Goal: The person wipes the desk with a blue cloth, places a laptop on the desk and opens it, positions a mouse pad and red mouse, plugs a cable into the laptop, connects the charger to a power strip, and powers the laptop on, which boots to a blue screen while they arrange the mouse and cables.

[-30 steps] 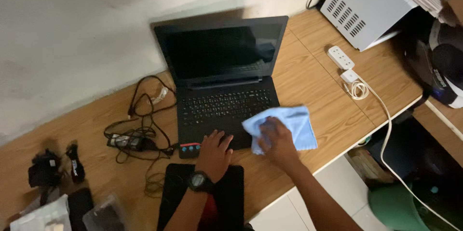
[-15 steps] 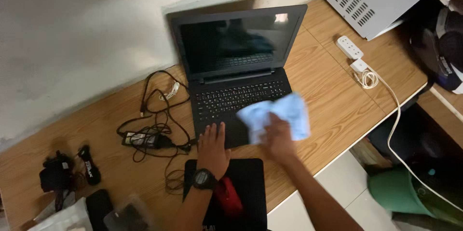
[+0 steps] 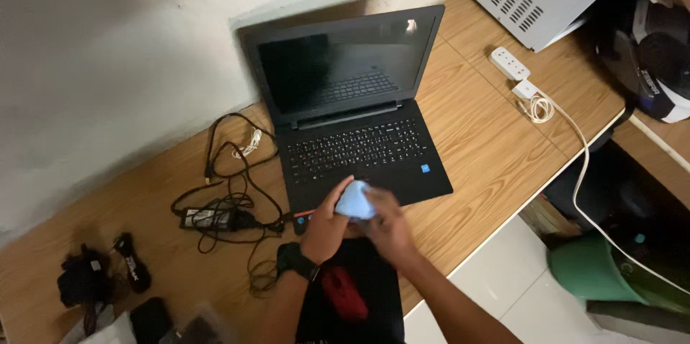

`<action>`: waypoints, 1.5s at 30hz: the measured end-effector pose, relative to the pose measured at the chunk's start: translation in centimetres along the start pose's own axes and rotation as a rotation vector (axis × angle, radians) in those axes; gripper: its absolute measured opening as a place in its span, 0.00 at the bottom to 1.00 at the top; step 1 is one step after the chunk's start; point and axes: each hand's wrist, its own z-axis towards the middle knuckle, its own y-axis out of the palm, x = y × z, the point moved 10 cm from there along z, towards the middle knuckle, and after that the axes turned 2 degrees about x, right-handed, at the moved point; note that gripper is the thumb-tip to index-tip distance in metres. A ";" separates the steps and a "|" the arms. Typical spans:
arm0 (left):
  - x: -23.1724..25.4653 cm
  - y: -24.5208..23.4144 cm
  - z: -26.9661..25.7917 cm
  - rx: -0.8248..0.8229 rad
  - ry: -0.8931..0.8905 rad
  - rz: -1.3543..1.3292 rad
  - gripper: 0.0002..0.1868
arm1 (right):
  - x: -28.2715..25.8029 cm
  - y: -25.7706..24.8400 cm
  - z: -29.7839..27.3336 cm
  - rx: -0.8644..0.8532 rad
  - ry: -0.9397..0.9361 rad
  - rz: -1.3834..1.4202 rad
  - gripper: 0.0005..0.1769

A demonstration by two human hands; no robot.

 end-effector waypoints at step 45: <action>7.7 -18.3 16.6 0.832 0.201 0.314 0.34 | 1.8 -0.8 25.1 0.512 -0.157 -0.248 0.31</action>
